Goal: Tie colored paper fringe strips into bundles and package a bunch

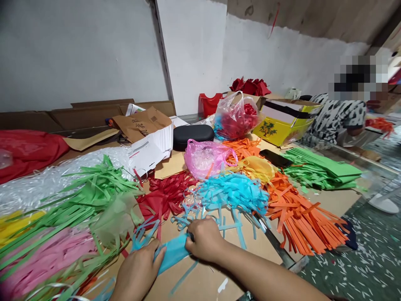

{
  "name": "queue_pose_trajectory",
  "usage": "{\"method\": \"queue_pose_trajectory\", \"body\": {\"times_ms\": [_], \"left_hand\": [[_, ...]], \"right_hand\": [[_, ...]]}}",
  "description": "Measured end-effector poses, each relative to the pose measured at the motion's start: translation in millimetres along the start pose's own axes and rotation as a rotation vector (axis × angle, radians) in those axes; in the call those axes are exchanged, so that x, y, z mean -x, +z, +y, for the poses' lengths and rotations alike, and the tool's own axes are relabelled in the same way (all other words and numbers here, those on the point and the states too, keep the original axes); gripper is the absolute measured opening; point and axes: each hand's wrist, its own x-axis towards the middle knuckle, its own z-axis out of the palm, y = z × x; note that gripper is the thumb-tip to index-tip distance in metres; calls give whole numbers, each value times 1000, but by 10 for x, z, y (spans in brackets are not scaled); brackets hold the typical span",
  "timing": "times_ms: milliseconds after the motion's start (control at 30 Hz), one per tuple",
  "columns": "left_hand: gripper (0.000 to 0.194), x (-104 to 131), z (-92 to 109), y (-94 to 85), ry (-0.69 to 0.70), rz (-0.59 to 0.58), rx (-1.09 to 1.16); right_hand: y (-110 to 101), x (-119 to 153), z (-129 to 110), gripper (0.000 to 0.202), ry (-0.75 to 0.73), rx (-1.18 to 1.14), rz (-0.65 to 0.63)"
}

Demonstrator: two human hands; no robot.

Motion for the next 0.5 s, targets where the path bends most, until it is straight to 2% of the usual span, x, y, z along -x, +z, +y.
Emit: {"method": "queue_pose_trajectory", "body": {"times_ms": [67,133,167,233,300,333,400,500], "left_hand": [[27,18,21,4,1,51,-17],[24,31,30,16,38,176,-24],[24,35,27,24,84,236,-16],[27,48,13,37,208,306,9],[29,78,3,34,306,292,32],[28,101,6,27,330,281,42],[24,153,33,16,331,301,62],[19,204,99,51,292,396,62]], "right_hand": [[-35,17,32,11,32,-11,19],[-98,68,71,22,33,-19,90],[-134,103,91,29,-26,-27,135],[-194,171,126,34,-262,-36,194],[-226,206,154,18,-504,-26,181],[-231,207,164,9,-562,-20,151],[-225,182,170,11,-544,-46,138],[-199,149,118,7,-434,-135,245]]}}
